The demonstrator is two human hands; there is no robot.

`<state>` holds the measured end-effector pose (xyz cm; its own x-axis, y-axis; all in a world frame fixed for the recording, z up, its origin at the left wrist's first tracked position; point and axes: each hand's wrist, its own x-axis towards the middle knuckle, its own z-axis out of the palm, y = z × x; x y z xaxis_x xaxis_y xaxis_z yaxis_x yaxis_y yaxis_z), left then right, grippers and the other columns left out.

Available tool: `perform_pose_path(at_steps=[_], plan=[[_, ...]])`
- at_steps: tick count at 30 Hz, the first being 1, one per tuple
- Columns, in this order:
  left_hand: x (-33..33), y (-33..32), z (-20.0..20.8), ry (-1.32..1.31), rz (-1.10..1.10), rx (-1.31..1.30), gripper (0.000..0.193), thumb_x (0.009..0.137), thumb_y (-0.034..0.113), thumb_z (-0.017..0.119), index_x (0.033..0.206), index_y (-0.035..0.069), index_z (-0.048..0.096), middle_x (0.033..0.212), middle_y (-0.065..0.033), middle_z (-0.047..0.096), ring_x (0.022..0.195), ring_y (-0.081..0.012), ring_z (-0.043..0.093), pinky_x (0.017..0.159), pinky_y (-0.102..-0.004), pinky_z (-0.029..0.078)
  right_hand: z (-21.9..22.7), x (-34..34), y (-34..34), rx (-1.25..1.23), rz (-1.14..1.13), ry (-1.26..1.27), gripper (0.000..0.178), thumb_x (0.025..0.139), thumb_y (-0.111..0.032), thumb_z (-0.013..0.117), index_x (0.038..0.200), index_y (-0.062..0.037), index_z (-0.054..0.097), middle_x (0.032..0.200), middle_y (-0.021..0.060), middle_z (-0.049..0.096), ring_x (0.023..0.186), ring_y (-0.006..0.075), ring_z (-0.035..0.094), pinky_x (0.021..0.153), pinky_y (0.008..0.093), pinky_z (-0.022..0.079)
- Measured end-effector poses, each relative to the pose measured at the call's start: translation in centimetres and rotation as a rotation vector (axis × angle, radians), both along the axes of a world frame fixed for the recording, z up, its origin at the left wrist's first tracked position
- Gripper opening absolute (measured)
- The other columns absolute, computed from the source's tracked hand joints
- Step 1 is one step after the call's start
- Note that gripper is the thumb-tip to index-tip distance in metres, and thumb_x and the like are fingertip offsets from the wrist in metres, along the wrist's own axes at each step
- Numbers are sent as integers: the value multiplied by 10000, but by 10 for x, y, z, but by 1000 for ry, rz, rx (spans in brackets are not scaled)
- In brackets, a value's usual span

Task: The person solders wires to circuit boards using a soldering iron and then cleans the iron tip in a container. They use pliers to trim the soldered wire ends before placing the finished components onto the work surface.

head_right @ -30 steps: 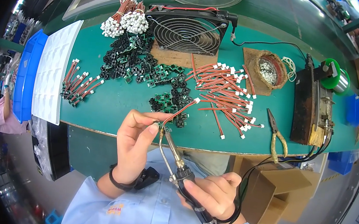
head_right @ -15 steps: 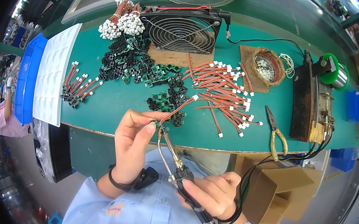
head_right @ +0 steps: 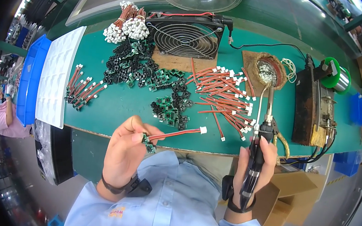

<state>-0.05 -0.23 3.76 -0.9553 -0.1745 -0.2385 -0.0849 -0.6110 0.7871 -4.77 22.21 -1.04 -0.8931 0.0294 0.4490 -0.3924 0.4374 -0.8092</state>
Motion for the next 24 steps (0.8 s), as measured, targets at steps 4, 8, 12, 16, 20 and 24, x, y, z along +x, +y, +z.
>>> perform_pose_path(at_steps=[4,8,12,16,20,24], plan=[[3,-3,2,0,3,-1,115,818,158,524,827,63,460,903,-187,617,861,-204,532,795,-323,379,2,-8,-13,-164,124,-202,324,825,11,587,1128,-32,480,950,119,613,851,145,575,740,261,474],[6,-5,4,-1,-1,20,117,811,155,533,830,64,463,896,-188,613,828,-201,542,773,-314,396,-6,-19,-32,130,97,-77,246,822,-7,607,1044,-33,502,903,101,622,796,150,580,700,269,474],[10,-8,5,8,-20,65,115,805,146,543,834,64,468,894,-189,611,797,-200,554,743,-311,414,-9,-29,-54,461,15,96,239,792,-2,635,996,-42,518,855,88,612,745,190,579,666,296,461],[15,-16,2,66,-61,100,86,826,114,525,853,58,466,946,-210,603,849,-221,565,784,-339,417,-12,-33,-60,652,7,136,290,745,19,662,994,-53,532,821,80,595,732,238,574,647,328,445],[19,-24,-4,156,-156,136,33,873,59,482,885,46,455,1049,-249,585,996,-259,573,895,-391,403,-13,-37,-61,709,21,148,313,723,36,673,990,-60,540,813,79,589,728,235,576,659,324,447],[17,-19,2,126,-119,117,56,854,76,504,872,46,462,1011,-237,595,953,-246,575,855,-367,413,-13,-36,-58,558,17,133,334,739,61,649,1016,-55,503,823,91,591,724,206,592,674,311,470]])
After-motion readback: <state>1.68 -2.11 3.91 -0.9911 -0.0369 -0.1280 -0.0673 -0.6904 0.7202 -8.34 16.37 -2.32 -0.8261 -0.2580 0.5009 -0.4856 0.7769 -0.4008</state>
